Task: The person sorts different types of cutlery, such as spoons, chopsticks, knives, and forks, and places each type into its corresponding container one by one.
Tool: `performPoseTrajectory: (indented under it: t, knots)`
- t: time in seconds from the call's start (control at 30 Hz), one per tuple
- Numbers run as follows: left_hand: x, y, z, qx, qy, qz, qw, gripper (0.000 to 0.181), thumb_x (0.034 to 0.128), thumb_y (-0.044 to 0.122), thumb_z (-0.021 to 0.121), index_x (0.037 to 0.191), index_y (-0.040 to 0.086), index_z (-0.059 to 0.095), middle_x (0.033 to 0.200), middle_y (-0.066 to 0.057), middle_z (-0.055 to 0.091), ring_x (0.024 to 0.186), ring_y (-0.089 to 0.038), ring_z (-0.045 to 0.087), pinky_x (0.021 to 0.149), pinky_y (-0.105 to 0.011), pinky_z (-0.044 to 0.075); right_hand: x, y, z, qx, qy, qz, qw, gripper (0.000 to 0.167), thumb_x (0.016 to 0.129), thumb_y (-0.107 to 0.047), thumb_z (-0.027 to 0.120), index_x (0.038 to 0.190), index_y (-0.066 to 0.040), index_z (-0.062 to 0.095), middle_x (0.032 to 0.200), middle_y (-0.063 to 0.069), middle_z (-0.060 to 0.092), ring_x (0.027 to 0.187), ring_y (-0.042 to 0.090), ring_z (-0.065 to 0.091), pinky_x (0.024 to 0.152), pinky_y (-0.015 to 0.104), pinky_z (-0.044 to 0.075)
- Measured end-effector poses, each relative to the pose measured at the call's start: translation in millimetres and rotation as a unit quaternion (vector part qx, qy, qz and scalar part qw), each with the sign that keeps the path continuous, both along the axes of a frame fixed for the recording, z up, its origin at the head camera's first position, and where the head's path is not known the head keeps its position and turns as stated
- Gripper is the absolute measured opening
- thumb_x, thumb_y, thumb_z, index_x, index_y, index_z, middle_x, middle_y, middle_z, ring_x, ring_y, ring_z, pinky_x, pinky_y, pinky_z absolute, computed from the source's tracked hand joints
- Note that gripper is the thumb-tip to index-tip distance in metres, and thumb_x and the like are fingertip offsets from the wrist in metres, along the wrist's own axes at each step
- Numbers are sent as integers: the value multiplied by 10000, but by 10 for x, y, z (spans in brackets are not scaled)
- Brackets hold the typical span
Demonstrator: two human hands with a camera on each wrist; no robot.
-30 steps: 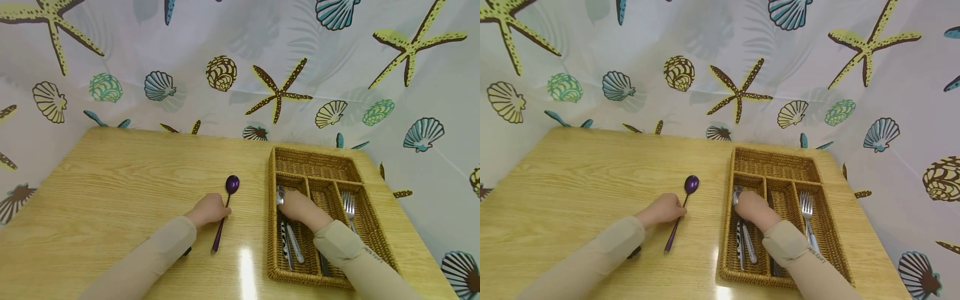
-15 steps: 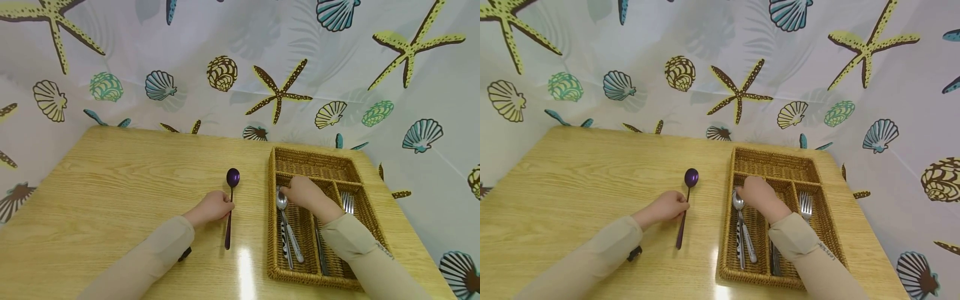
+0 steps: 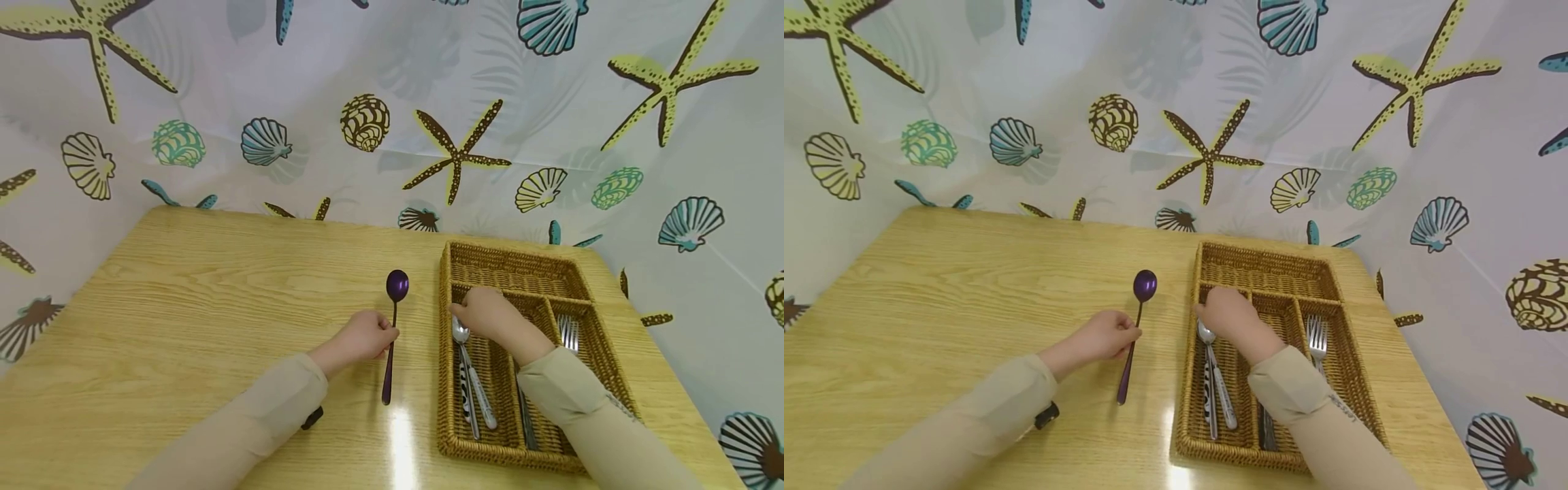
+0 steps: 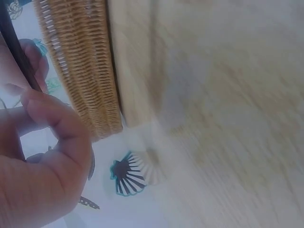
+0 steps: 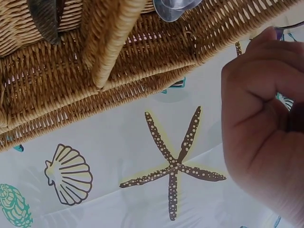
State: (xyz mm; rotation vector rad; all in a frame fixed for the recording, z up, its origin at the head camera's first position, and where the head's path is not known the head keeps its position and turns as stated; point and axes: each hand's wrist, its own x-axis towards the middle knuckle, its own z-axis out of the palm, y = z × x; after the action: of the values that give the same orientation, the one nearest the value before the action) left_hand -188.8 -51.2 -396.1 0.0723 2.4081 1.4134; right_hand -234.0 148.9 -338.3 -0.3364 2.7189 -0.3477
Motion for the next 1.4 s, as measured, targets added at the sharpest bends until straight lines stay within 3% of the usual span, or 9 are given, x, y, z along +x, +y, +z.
performPoseTrajectory:
  t: [0.27, 0.4, 0.67, 0.97, 1.1, 1.27, 1.4]
  knots:
    - [33, 123, 99, 208, 76, -10, 9998, 194, 936, 149, 499, 756, 77, 506, 584, 6, 491, 526, -107, 493, 524, -196, 423, 15, -76, 4, -287, 68, -72, 9995, 549, 958, -391, 474, 469, -183, 339, 421, -66, 290, 383, 78, 277, 462, 237, 327]
    - [21, 203, 99, 311, 88, -56, 9995, 174, 939, 158, 501, 794, 64, 520, 625, -21, 527, 550, -130, 527, 514, -202, 427, 29, -129, 16, -432, 87, -105, 9990, 555, 949, -435, 474, 475, -174, 353, 426, -60, 316, 390, 83, 291, 449, 233, 312]
    - [46, 353, 114, 415, 211, -242, 9986, 183, 937, 156, 499, 778, 67, 508, 542, 20, 479, 516, -99, 497, 507, -198, 403, 42, -168, 30, -577, 124, -106, 9982, 560, 936, -474, 473, 484, -171, 341, 436, -49, 346, 401, 99, 329, 458, 242, 316]
    - [101, 521, 113, 434, 664, -599, 9950, 140, 908, 91, 501, 787, 27, 531, 590, 8, 496, 491, -89, 448, 488, -192, 381, 60, -183, -25, -736, -196, 59, 9971, 500, 958, -256, 462, 476, -167, 366, 423, -54, 383, 397, 74, 360, 456, 203, 316]
    - [110, 561, 110, 438, 774, -575, 9944, 149, 912, 124, 510, 799, 32, 539, 597, 21, 488, 494, -89, 433, 481, -199, 364, 67, -164, -23, -850, -213, 2, 9962, 474, 956, -195, 438, 490, -165, 356, 434, -52, 376, 402, 72, 344, 449, 199, 300]
    - [127, 507, 103, 610, 488, -508, 9956, 280, 964, 284, 460, 848, 44, 547, 627, -28, 534, 517, -114, 456, 508, -232, 384, 78, -92, -6, -940, -154, -63, 9954, 465, 961, -195, 442, 502, -158, 379, 442, -52, 369, 406, 73, 323, 448, 204, 290]
    - [128, 349, 62, 428, 291, -328, 9981, 378, 970, 376, 438, 914, 22, 557, 737, -62, 589, 596, -145, 538, 536, -252, 414, 87, 7, -22, -859, -100, -85, 9962, 465, 964, -215, 452, 504, -157, 429, 446, -55, 376, 408, 70, 318, 448, 205, 295]
